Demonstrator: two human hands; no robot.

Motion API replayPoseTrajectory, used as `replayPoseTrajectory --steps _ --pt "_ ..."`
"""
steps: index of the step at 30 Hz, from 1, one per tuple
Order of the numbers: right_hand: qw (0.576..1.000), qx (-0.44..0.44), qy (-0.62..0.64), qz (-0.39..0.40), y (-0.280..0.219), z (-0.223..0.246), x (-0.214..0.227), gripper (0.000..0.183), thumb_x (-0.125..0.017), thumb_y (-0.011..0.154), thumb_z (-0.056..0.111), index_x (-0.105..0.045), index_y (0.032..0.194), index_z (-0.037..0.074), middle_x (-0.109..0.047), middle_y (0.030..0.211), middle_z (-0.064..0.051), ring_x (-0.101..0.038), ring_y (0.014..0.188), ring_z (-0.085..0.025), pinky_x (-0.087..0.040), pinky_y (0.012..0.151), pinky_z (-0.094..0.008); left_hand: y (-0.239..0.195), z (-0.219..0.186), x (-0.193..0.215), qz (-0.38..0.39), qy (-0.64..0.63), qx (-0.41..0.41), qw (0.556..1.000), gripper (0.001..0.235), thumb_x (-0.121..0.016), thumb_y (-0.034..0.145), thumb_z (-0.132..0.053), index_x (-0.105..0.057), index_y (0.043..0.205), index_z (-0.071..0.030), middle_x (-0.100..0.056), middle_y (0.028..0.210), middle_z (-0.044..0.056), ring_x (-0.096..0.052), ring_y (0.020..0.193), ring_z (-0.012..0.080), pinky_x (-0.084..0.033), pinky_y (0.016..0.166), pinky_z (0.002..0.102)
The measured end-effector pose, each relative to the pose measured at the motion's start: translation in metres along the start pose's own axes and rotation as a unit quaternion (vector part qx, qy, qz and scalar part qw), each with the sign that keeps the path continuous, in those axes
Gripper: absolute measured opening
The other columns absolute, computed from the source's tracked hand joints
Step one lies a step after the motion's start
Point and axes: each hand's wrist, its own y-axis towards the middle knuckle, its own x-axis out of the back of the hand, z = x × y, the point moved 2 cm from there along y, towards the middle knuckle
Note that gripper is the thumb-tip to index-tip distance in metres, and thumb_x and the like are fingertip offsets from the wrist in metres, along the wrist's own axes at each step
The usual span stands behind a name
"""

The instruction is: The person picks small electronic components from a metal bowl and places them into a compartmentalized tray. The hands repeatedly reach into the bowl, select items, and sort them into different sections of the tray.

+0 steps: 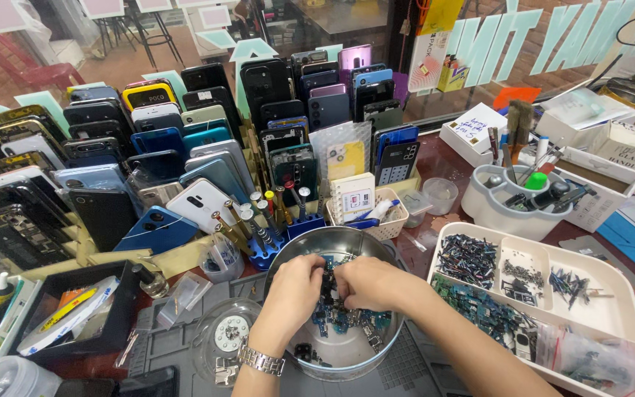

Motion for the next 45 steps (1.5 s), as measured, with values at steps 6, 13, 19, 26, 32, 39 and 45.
replayPoseTrajectory --steps 6,13,19,26,32,39,45 --pt "0.986 0.032 0.092 -0.138 -0.006 0.002 0.03 0.016 -0.073 0.079 0.009 -0.067 0.093 0.003 -0.075 0.077 -0.01 -0.075 0.074 -0.024 -0.056 0.069 -0.037 0.001 -0.002 0.004 0.082 -0.114 -0.008 0.99 0.026 -0.064 0.09 -0.012 -0.072 0.11 0.003 -0.079 0.094 0.016 -0.079 0.084 0.0214 -0.061 0.077 0.033" --pt "0.923 -0.003 0.351 -0.155 -0.002 0.003 0.03 0.015 -0.07 0.087 0.011 -0.061 0.096 0.002 -0.071 0.074 -0.008 -0.071 0.066 -0.016 -0.058 0.06 -0.034 0.003 -0.004 0.005 0.12 -0.171 0.033 0.977 0.018 -0.073 0.087 -0.011 -0.072 0.098 0.003 -0.076 0.083 0.006 -0.072 0.072 0.0132 -0.06 0.06 0.028" --pt "0.989 -0.002 0.091 -0.119 -0.008 0.0 0.012 0.023 -0.076 0.079 0.008 -0.066 0.098 0.001 -0.075 0.083 -0.014 -0.074 0.078 -0.024 -0.058 0.072 -0.036 0.007 0.004 0.006 0.033 -0.191 0.071 0.978 0.015 -0.07 0.09 -0.011 -0.066 0.092 0.003 -0.077 0.081 0.009 -0.075 0.066 0.0146 -0.058 0.057 0.026" --pt "0.998 0.029 -0.028 -0.043 -0.001 0.008 -0.011 0.027 -0.079 0.068 0.007 -0.075 0.095 0.007 -0.075 0.096 -0.012 -0.072 0.094 -0.03 -0.055 0.083 -0.042 0.014 0.013 0.002 0.034 -0.364 0.052 0.929 0.015 -0.069 0.092 -0.008 -0.067 0.099 0.005 -0.075 0.085 0.013 -0.074 0.071 0.0158 -0.06 0.057 0.027" --pt "0.994 0.011 0.061 -0.092 -0.016 0.0 0.016 0.018 -0.073 0.082 0.012 -0.071 0.097 0.004 -0.075 0.086 -0.012 -0.073 0.081 -0.025 -0.056 0.074 -0.037 0.016 0.014 0.003 0.009 -0.36 0.059 0.931 0.017 -0.069 0.091 -0.009 -0.068 0.101 0.005 -0.076 0.084 0.012 -0.075 0.071 0.0156 -0.061 0.06 0.027" --pt "0.89 0.038 0.424 -0.162 -0.012 -0.009 0.025 0.024 -0.07 0.091 0.017 -0.067 0.106 -0.001 -0.071 0.084 -0.001 -0.068 0.073 -0.01 -0.055 0.066 -0.026 0.015 0.008 0.005 0.017 -0.359 0.072 0.93 0.017 -0.068 0.091 -0.01 -0.068 0.1 0.004 -0.076 0.084 0.011 -0.075 0.072 0.0155 -0.061 0.06 0.027" --pt "0.864 -0.003 0.46 -0.203 0.001 -0.014 0.011 0.026 -0.071 0.09 0.017 -0.066 0.107 -0.001 -0.071 0.088 -0.004 -0.069 0.075 -0.012 -0.058 0.067 -0.027 0.012 0.005 0.008 0.036 -0.384 0.071 0.92 0.019 -0.07 0.092 -0.014 -0.068 0.1 0.003 -0.075 0.083 0.01 -0.073 0.07 0.0144 -0.059 0.06 0.026"
